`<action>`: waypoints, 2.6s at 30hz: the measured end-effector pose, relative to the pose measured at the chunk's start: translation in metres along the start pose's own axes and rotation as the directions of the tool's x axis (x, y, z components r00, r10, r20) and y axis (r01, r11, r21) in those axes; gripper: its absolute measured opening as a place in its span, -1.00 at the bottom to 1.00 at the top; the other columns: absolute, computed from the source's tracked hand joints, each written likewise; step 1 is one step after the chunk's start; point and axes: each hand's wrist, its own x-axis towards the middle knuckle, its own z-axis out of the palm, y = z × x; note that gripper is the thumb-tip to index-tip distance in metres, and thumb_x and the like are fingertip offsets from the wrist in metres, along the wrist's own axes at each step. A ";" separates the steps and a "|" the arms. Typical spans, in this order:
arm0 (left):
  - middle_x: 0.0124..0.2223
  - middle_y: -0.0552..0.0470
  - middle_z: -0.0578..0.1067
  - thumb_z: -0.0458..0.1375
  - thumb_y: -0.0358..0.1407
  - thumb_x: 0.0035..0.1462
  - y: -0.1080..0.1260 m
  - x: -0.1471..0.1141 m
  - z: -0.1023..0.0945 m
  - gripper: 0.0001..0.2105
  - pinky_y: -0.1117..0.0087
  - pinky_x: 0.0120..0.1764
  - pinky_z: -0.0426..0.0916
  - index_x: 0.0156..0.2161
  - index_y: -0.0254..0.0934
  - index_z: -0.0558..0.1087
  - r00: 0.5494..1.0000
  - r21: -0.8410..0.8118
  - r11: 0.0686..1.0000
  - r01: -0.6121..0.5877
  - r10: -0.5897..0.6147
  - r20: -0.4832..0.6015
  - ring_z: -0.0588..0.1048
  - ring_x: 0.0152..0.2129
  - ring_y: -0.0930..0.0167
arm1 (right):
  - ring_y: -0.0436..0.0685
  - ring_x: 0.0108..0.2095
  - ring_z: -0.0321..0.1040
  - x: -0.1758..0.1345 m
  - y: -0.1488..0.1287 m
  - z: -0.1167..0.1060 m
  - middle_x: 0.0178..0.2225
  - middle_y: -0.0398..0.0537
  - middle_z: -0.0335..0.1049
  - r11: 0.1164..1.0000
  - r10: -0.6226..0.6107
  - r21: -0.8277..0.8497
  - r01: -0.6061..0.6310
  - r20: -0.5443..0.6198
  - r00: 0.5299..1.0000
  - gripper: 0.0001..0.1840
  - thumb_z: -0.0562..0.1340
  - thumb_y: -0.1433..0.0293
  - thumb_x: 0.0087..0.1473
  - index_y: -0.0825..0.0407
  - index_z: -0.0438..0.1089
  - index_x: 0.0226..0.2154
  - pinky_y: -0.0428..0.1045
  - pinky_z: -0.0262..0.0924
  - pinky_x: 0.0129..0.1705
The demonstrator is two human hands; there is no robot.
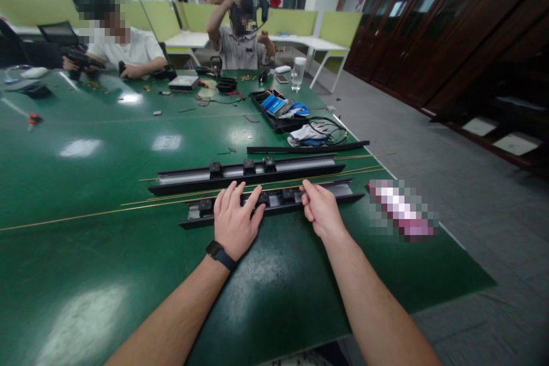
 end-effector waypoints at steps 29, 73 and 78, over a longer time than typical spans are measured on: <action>0.24 -0.13 0.38 0.13 -0.14 0.26 0.001 0.000 0.000 -0.59 -0.02 0.28 0.06 0.21 -0.02 0.40 1.000 -0.014 1.000 0.004 -0.004 -0.002 0.22 0.28 0.11 | -0.16 -0.86 -0.06 -0.001 -0.002 0.001 -0.70 -0.26 0.22 0.999 0.003 -0.037 -0.003 0.007 1.000 -0.63 0.35 0.12 0.08 0.09 0.37 -0.44 -0.20 -0.29 -0.87; 0.27 -0.10 0.36 0.11 -0.12 0.28 0.002 0.001 0.001 -0.57 0.01 0.30 0.03 0.23 -0.01 0.37 1.000 -0.016 1.000 0.019 -0.019 0.021 0.19 0.30 0.13 | -0.17 -0.86 -0.05 0.002 0.001 -0.001 -0.69 -0.25 0.23 1.000 -0.014 0.001 0.014 -0.005 1.000 -0.64 0.36 0.14 0.06 0.11 0.38 -0.45 -0.20 -0.29 -0.87; 0.27 -0.10 0.36 0.11 -0.12 0.28 0.001 0.000 0.001 -0.57 0.02 0.30 0.04 0.23 -0.01 0.37 1.000 -0.015 1.000 0.015 -0.015 0.018 0.19 0.30 0.14 | -0.18 -0.86 -0.05 0.004 0.004 -0.001 -0.68 -0.26 0.22 0.998 -0.034 0.045 0.036 -0.049 0.998 -0.66 0.34 0.17 0.08 0.10 0.37 -0.47 -0.21 -0.27 -0.86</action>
